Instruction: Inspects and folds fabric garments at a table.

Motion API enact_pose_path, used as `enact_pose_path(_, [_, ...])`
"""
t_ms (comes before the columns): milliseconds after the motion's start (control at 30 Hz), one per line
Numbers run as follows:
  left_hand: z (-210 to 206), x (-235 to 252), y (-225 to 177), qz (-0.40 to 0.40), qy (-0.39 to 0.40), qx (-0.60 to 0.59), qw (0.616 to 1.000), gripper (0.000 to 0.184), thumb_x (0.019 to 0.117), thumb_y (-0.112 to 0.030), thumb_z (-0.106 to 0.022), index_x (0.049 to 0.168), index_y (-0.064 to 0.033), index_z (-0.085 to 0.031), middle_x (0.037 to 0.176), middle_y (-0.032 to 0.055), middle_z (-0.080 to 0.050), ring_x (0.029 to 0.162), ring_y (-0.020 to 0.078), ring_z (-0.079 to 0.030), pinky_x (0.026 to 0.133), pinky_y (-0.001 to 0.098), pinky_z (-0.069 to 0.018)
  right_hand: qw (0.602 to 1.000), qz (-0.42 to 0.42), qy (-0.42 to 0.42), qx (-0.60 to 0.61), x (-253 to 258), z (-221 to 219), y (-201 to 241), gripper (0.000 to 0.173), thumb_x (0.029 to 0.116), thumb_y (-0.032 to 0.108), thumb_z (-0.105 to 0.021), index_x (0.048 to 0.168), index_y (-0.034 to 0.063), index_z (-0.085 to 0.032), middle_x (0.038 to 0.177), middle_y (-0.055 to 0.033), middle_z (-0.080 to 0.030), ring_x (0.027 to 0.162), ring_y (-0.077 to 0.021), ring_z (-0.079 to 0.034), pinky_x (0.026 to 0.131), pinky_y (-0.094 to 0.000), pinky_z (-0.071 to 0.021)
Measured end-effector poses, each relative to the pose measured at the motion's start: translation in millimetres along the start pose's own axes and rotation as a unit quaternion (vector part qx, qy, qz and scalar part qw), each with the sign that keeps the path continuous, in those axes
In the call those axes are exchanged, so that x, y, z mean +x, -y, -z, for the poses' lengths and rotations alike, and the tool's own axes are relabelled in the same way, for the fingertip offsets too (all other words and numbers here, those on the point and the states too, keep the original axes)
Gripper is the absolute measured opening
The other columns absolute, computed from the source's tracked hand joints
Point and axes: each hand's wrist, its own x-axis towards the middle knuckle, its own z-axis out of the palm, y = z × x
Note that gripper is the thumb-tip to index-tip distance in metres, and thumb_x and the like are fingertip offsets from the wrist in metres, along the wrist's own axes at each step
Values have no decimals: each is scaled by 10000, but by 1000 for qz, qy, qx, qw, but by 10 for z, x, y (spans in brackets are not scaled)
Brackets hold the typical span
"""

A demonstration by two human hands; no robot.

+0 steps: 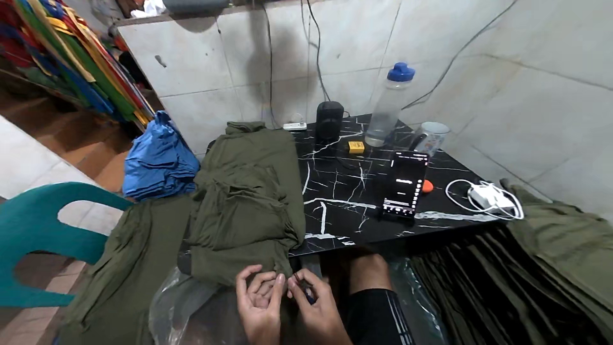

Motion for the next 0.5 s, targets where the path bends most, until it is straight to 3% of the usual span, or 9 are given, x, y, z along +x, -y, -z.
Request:
enact_pose_path(67, [17, 1, 21, -7, -9, -15, 1000, 441, 814, 183, -667, 1183, 34, -476, 932, 92, -725, 768, 158, -736, 714, 297, -650, 1000, 7, -11, 13, 11, 11, 27, 133, 982, 101, -582, 920, 36, -680, 772, -10, -671, 638, -46, -605, 563, -202, -504])
enact_pose_path(200, [65, 17, 51, -28, -17, -13, 999, 282, 834, 127, -689, 1076, 29, -583, 978, 95, -698, 768, 143, -716, 697, 278, -643, 999, 2, -37, 13, 54, 114, 36, 143, 940, 57, -578, 859, 51, -696, 767, 3, -689, 675, -58, -642, 614, -214, -545])
enact_pose_path(333, [93, 19, 42, -30, -2, -10, 1000, 234, 865, 109, -672, 1084, 50, -610, 971, 122, -696, 700, 152, -689, 634, 271, -621, 999, -9, -40, -28, 71, 206, 34, 161, 1011, 159, -598, 956, 65, -716, 832, 1, -718, 735, -69, -665, 649, -212, -548])
enact_pose_path(400, [90, 3, 40, -32, 7, 0, 999, 230, 882, 105, -657, 1099, 49, -607, 987, 114, -702, 714, 145, -696, 643, 265, -622, 998, 11, -30, -47, 62, 206, 28, 160, 1001, 194, -634, 1027, 63, -723, 906, -7, -729, 806, -77, -695, 718, -236, -594])
enact_pose_path(500, [71, -28, 49, -50, 19, 19, 998, 202, 887, 108, -654, 1076, 36, -659, 987, 91, -717, 733, 132, -701, 667, 265, -627, 993, 42, -29, -104, 34, 155, 66, 214, 957, 242, -712, 1073, 63, -733, 989, -20, -738, 866, -54, -695, 756, -228, -594])
